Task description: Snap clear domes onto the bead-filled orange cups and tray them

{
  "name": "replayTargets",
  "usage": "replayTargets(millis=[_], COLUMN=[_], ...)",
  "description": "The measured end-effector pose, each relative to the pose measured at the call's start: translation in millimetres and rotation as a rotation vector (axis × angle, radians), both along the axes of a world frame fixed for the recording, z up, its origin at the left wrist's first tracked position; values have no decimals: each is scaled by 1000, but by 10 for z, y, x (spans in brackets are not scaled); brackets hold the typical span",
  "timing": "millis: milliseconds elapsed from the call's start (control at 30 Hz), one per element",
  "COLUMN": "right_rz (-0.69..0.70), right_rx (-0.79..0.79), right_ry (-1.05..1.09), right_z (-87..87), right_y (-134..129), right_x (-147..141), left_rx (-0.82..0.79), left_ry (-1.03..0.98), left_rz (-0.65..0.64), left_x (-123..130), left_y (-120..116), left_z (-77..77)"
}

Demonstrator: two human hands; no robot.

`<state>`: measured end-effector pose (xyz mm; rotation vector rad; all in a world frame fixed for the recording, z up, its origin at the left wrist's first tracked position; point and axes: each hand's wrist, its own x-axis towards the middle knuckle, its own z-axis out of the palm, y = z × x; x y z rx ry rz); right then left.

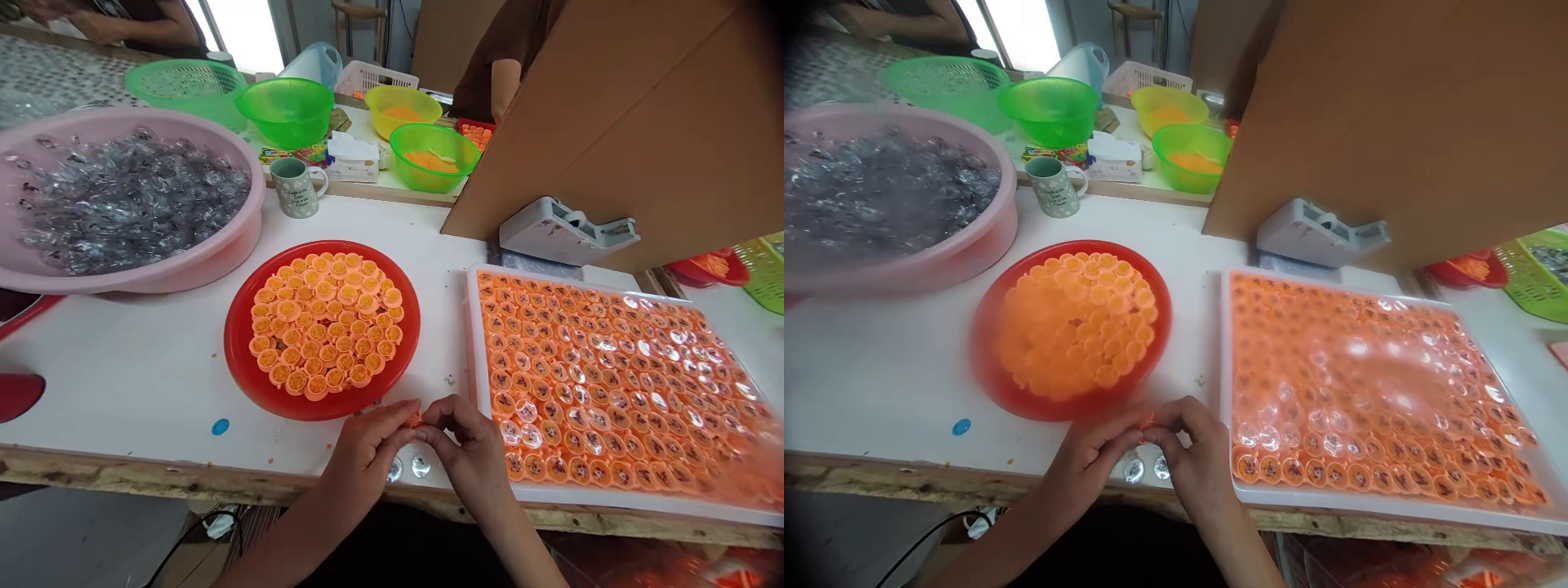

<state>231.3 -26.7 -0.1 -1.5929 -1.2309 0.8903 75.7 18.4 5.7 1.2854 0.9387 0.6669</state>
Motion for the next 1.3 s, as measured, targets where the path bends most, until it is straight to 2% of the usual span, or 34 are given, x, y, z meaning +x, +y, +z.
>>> replayTargets(millis=[100, 200, 333, 633, 833, 933, 1100, 1300], right_rz=[-22, -2, 16, -62, -28, 16, 8, -62], right_rx=[-3, 30, 87, 191, 171, 189, 183, 140], right_ry=[50, 61, 41, -333, -260, -240, -277, -146], right_z=[-21, -3, 75, 225, 227, 209, 145, 1], right_y=[-29, -55, -77, -187, -137, -116, -150, -63], right_x=[-30, -62, -87, -106, -108, -106, -131, -240], left_rx=[3, -83, -160, -243, -94, -61, -207, -128], left_ry=[-8, -81, -163, -213, -168, -174, -191, -142], left_rz=[30, 65, 42, 15, 39, 62, 84, 154], left_x=[3, -21, -64, -79, -56, -35, -10, 53], left_y=[-16, -12, 26, 54, 54, 41, 23, -16], left_z=[24, 69, 147, 220, 262, 233, 118, 74])
